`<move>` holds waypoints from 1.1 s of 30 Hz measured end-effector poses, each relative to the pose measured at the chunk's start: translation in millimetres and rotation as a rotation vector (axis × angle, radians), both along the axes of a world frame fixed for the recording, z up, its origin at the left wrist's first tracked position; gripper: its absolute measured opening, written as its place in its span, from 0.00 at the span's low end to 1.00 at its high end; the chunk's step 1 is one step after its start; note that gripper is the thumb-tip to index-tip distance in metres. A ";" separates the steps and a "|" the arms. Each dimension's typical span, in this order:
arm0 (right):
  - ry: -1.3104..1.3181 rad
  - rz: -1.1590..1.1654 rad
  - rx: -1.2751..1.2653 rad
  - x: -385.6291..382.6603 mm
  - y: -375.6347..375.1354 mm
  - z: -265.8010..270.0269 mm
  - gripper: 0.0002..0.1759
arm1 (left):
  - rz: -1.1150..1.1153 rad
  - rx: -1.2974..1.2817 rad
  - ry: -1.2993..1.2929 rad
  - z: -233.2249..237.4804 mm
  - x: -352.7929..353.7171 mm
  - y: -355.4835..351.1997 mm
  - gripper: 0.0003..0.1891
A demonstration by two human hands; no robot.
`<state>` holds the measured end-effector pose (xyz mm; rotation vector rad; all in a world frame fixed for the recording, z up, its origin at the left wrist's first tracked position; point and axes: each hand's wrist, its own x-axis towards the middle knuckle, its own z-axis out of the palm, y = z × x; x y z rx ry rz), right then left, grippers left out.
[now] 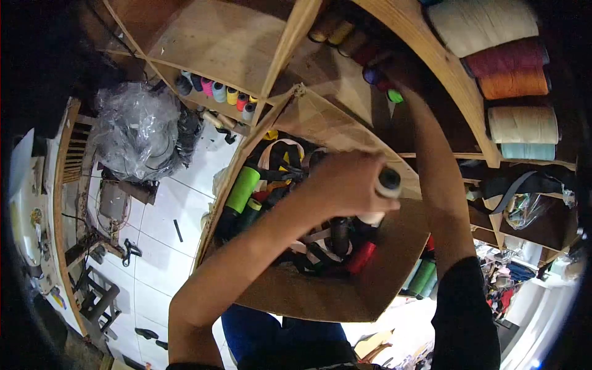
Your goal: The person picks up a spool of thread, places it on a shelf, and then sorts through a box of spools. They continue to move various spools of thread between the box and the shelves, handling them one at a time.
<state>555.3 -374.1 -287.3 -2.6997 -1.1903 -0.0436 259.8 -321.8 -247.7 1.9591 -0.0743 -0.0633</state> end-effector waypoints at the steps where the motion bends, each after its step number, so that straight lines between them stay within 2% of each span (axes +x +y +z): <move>1: -0.010 -0.049 -0.002 8.6 -4.0 -9.1 0.24 | 0.006 -0.105 0.069 1.5 -0.3 13.0 0.32; 3: -0.027 -0.134 -0.003 16.2 -4.2 -22.4 0.24 | 0.122 -0.226 -0.060 -2.8 -6.6 31.7 0.32; 5: 0.063 -0.079 0.023 16.2 -7.3 -24.6 0.27 | 0.191 -0.357 -0.148 -17.7 -6.3 41.9 0.30; 8: 0.369 0.227 0.110 -26.7 -13.8 14.1 0.35 | 0.262 -0.629 -0.151 -20.2 -10.0 40.3 0.26; 10: 0.778 0.290 0.157 -84.8 -14.1 70.7 0.38 | 0.266 -0.760 -0.047 -17.9 -13.0 42.8 0.25; 11: 1.083 0.232 0.168 -124.4 -16.6 102.7 0.38 | 0.263 -0.812 0.011 -19.9 -11.9 42.0 0.26; 12: 1.174 0.321 0.098 -141.3 -22.1 112.9 0.34 | 0.255 -0.864 0.066 -21.0 -10.2 40.5 0.27; 13: 1.265 0.407 0.024 -158.1 -27.4 123.0 0.31 | 0.276 -0.849 -0.141 -20.8 -10.0 37.3 0.26; 14: 1.041 0.355 -0.074 -171.7 -24.3 133.0 0.32 | 0.273 -0.872 -0.159 -23.7 -10.0 34.3 0.27; 16: 0.857 0.548 -0.086 -169.7 -29.5 124.0 0.32 | 0.260 -0.933 -0.200 -36.3 -10.2 22.8 0.30; 17: 0.917 0.480 -0.104 -166.7 -32.6 122.4 0.33 | 0.250 -0.971 -0.224 -43.0 -10.5 15.8 0.31; 19: 1.031 0.358 -0.130 -152.7 -35.3 118.6 0.35 | 0.331 -0.624 0.012 -36.0 -23.1 24.4 0.30; 20: 0.920 0.320 -0.006 -146.0 -37.4 115.5 0.30 | 0.369 -0.453 0.133 -31.0 -32.3 27.5 0.29; 21: 0.898 0.203 0.042 -140.4 -34.9 117.9 0.28 | 0.358 -0.148 0.263 -27.0 -40.0 26.7 0.28; 22: 0.871 0.082 0.094 -133.3 -32.5 120.7 0.27 | 0.346 0.007 0.292 -32.2 -49.4 22.7 0.27; 24: 1.033 -0.220 0.231 -96.7 -46.1 98.1 0.28 | 0.310 0.317 0.348 -50.6 -69.2 15.1 0.27; 25: 0.991 -0.148 0.355 -93.1 -39.5 91.7 0.30 | 0.222 0.416 0.454 -54.0 -73.6 17.9 0.24; 28: 0.697 -0.172 0.310 -68.6 -14.1 56.4 0.29 | 0.014 1.011 0.567 -123.7 -84.4 4.4 0.27; 30: 0.227 -0.028 0.135 -17.9 1.0 0.8 0.30 | 0.158 1.120 0.579 -144.2 -79.8 -10.1 0.25; 32: -0.032 0.037 0.037 -1.2 11.6 -12.8 0.30 | 0.225 1.220 0.563 -145.2 -77.8 -7.2 0.23; 33: -0.051 0.032 0.021 -3.3 18.5 -12.5 0.30 | 0.215 1.264 0.546 -142.7 -79.1 1.2 0.23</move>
